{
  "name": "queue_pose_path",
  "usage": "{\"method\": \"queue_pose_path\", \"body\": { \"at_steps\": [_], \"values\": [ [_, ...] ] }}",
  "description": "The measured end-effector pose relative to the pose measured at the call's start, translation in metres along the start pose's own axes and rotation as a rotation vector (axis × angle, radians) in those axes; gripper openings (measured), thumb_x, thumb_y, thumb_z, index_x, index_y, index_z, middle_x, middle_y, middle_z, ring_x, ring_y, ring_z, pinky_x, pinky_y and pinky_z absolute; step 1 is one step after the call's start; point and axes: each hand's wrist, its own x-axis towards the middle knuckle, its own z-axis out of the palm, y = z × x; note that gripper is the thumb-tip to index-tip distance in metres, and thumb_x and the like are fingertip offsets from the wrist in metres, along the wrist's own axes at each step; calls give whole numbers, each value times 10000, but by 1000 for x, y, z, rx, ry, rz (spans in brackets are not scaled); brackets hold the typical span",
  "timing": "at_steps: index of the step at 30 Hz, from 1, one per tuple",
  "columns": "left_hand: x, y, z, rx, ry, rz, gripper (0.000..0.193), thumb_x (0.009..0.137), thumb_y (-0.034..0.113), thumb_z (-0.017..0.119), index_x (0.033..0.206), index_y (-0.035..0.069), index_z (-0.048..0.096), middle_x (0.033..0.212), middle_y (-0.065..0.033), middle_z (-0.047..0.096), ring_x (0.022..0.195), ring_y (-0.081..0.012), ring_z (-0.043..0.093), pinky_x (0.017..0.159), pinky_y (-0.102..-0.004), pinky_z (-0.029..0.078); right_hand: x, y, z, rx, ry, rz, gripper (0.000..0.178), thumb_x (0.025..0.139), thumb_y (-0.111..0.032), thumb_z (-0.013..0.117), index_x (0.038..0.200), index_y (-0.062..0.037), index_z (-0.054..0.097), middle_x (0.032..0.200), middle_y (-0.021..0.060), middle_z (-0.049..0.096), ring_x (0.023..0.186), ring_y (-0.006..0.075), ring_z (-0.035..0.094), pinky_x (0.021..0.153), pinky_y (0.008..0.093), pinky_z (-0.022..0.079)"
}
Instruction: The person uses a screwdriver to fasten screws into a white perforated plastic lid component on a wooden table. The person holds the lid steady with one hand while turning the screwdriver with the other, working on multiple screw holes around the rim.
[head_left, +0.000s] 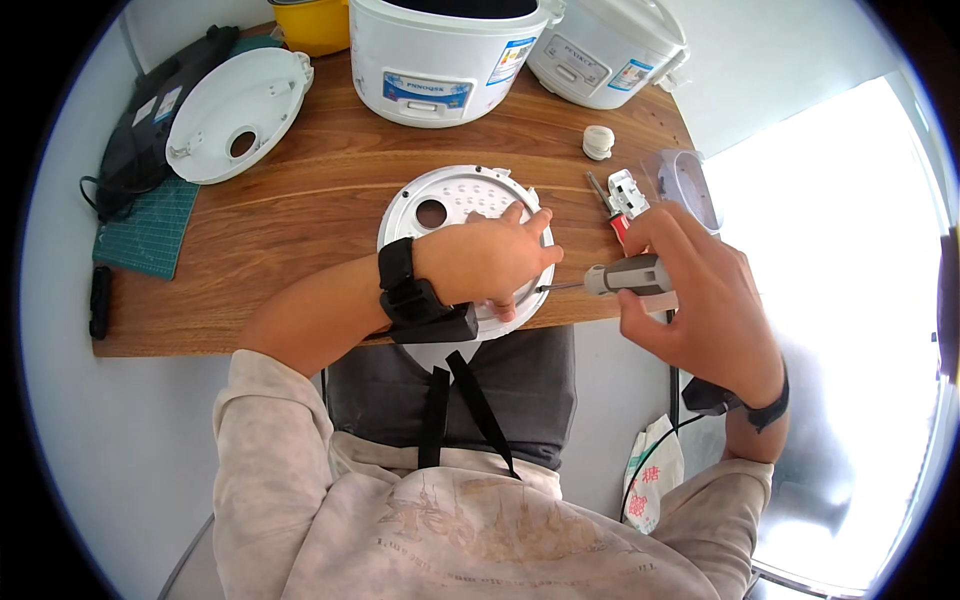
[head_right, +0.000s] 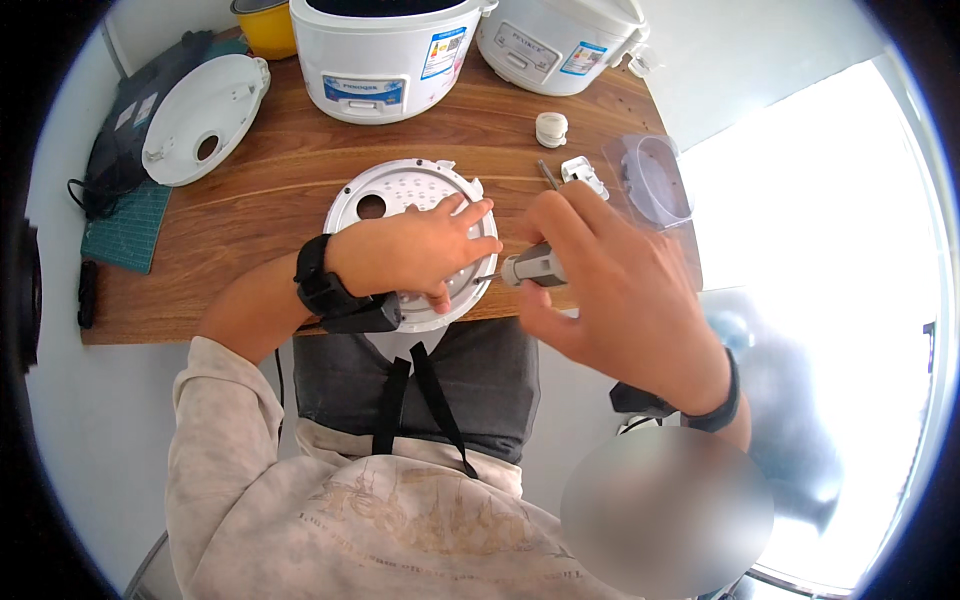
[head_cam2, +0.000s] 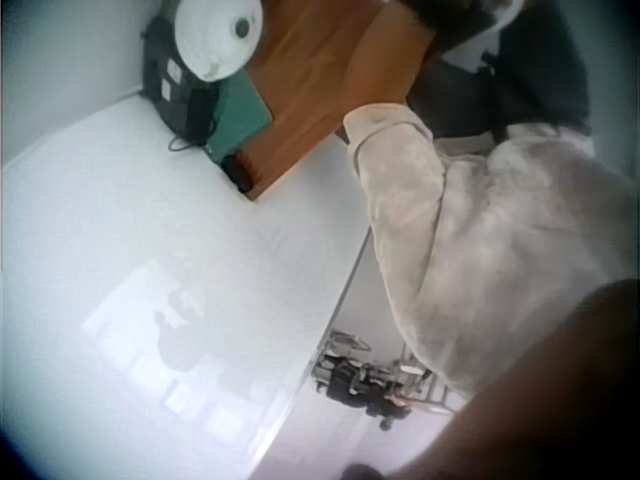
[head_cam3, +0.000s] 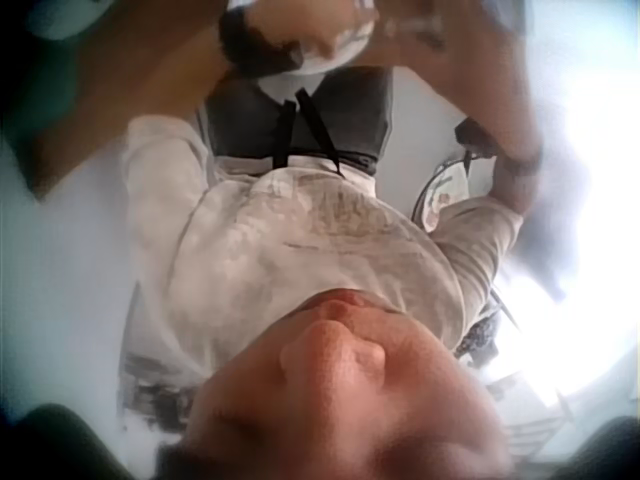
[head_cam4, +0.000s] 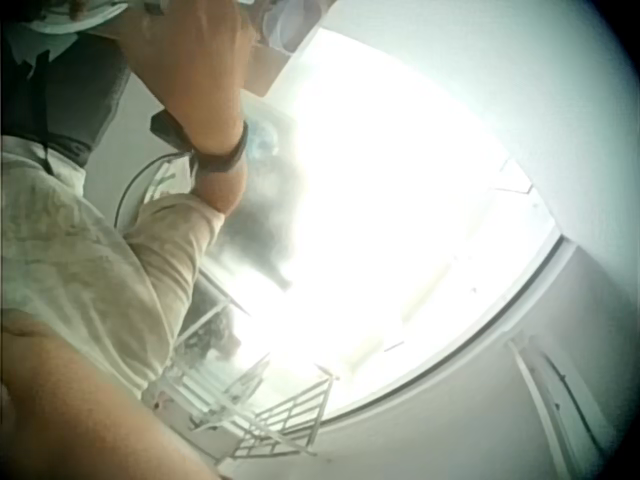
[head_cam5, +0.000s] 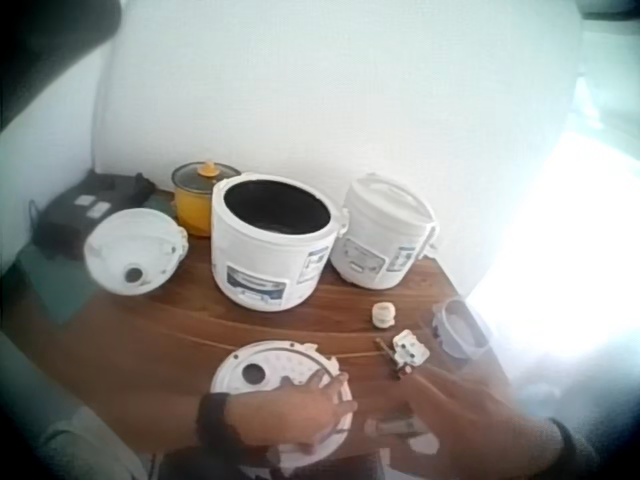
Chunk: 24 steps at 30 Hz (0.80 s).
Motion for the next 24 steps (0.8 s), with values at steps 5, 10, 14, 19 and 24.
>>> {"method": "queue_pose_path", "body": {
  "at_steps": [5, 10, 14, 19, 24],
  "values": [
    [-1, 7, -10, -66, -66, -45, 925, 641, 206, 922, 1460, 106, 505, 1596, -273, 258, 1415, -461, 374, 1007, -613, 510, 4, 15, -11, 170, -167, 147, 252, 860, -100, 695, 1062, -49, 554, 884, 121, 667, 785, 300, 669, 661, 388, 518],
    [-4, 8, -11, -69, -54, -46, 920, 643, 188, 918, 1464, 114, 512, 1595, -278, 261, 1429, -461, 355, 999, -591, 523, 13, 24, -12, 215, -209, 108, 237, 854, -82, 683, 1052, -50, 557, 864, 125, 669, 747, 287, 657, 669, 379, 508],
    [-7, 7, -12, -98, -33, -2, 872, 658, 189, 913, 1452, 183, 555, 1599, -285, 255, 1431, -461, 354, 1002, -560, 532, 15, 32, -9, 227, -173, 123, 228, 837, -82, 668, 1037, -47, 564, 826, 122, 660, 714, 272, 643, 647, 357, 494],
    [-6, 8, -11, -74, -66, -12, 806, 675, 211, 909, 1417, 286, 606, 1615, -280, 233, 1434, -466, 352, 1003, -541, 537, 21, 35, -8, 233, -161, 238, 237, 814, -95, 679, 1016, -45, 567, 816, 114, 655, 681, 248, 627, 631, 337, 491],
    [-1, 11, -15, -57, -123, -37, 815, 688, 221, 907, 1430, 327, 590, 1635, -271, 185, 1455, -474, 314, 1012, -625, 506, 15, 35, -2, 226, -69, 209, 250, 803, -81, 687, 1014, -36, 559, 814, 124, 648, 669, 239, 626, 627, 323, 493]
  ]
}}
